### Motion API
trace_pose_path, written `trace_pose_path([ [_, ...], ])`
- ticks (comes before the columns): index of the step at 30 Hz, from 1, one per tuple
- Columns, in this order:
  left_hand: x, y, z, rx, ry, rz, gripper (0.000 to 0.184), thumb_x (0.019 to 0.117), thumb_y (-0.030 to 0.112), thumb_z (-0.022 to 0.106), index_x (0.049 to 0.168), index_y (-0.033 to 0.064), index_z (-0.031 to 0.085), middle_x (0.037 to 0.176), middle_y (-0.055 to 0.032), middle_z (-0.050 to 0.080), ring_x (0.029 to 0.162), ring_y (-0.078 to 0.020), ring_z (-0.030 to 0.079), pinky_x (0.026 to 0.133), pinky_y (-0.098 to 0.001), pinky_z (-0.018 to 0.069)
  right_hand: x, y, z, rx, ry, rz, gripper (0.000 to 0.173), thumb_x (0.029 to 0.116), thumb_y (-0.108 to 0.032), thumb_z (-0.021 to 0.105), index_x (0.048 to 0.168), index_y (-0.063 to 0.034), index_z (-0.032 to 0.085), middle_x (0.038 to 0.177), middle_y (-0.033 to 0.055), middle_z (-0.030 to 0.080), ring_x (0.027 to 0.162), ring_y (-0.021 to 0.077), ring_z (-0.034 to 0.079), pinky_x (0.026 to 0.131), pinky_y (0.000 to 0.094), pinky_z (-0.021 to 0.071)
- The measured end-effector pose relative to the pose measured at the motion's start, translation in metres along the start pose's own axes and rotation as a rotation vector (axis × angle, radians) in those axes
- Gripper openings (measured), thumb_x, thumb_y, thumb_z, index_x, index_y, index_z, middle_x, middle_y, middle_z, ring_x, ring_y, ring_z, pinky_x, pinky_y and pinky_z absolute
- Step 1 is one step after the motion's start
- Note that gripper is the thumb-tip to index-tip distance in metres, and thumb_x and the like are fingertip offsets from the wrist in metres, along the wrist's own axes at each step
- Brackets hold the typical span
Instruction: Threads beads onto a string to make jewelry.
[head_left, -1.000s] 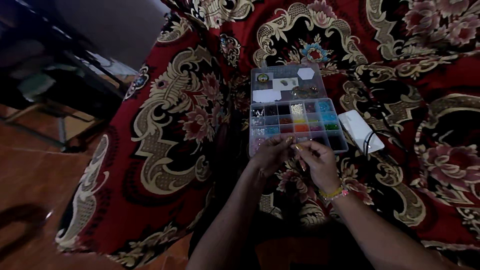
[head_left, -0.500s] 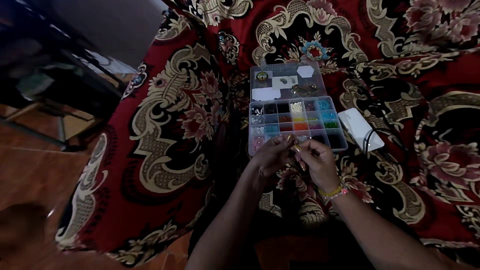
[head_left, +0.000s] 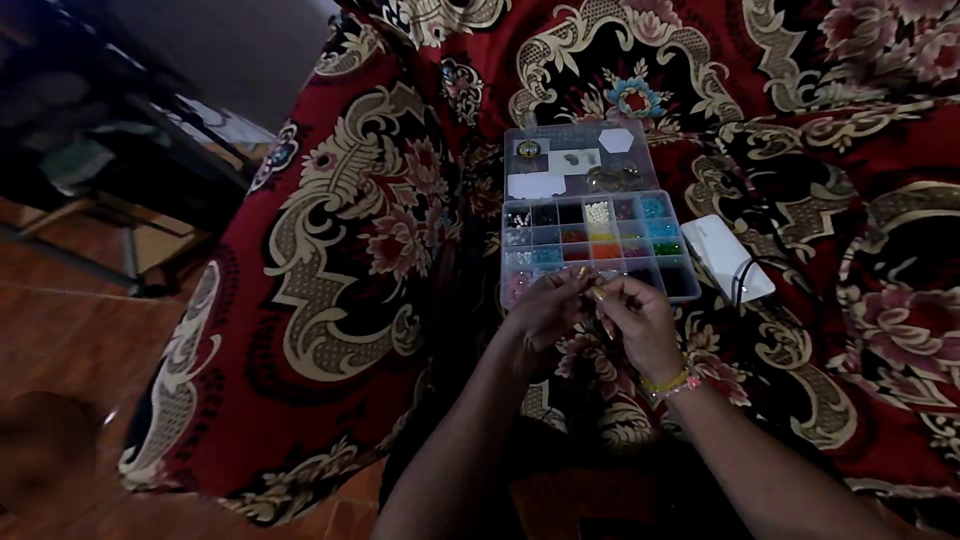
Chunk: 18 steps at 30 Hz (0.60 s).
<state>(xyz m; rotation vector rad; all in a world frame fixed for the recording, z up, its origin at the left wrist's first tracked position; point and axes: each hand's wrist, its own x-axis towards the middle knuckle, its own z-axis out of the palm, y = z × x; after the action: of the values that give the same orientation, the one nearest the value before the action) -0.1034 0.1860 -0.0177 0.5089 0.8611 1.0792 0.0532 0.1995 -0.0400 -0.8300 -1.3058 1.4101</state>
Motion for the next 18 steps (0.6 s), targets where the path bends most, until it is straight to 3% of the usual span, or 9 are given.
trace_pose_path([
  [9,0.0003,-0.001,0.0,0.056,0.001,0.019,0.024,0.1083,0.01,0.041,0.1,0.0087,0.064,0.091,0.0004,0.07,0.082,-0.0087,0.067,0.077,-0.0275,0.0574,-0.0008,-0.0014,0.0004,-0.023,0.005,0.014,0.01,0.0919,-0.007,0.063,0.084,-0.0074,0.069,0.066,-0.0085,0.062,0.054,-0.0016,0.056,0.05,0.0153,0.0488],
  [18,-0.002,0.0047,0.0003,0.143,0.004,0.082,0.024,0.1056,0.006,0.046,0.095,0.0078,0.067,0.087,0.0014,0.07,0.08,-0.0072,0.067,0.077,-0.0258,0.057,-0.0004,-0.002,0.0027,0.001,0.0,0.023,0.011,0.0926,-0.006,0.062,0.084,-0.008,0.069,0.066,-0.0087,0.063,0.053,-0.0022,0.056,0.05,0.0147,0.0483],
])
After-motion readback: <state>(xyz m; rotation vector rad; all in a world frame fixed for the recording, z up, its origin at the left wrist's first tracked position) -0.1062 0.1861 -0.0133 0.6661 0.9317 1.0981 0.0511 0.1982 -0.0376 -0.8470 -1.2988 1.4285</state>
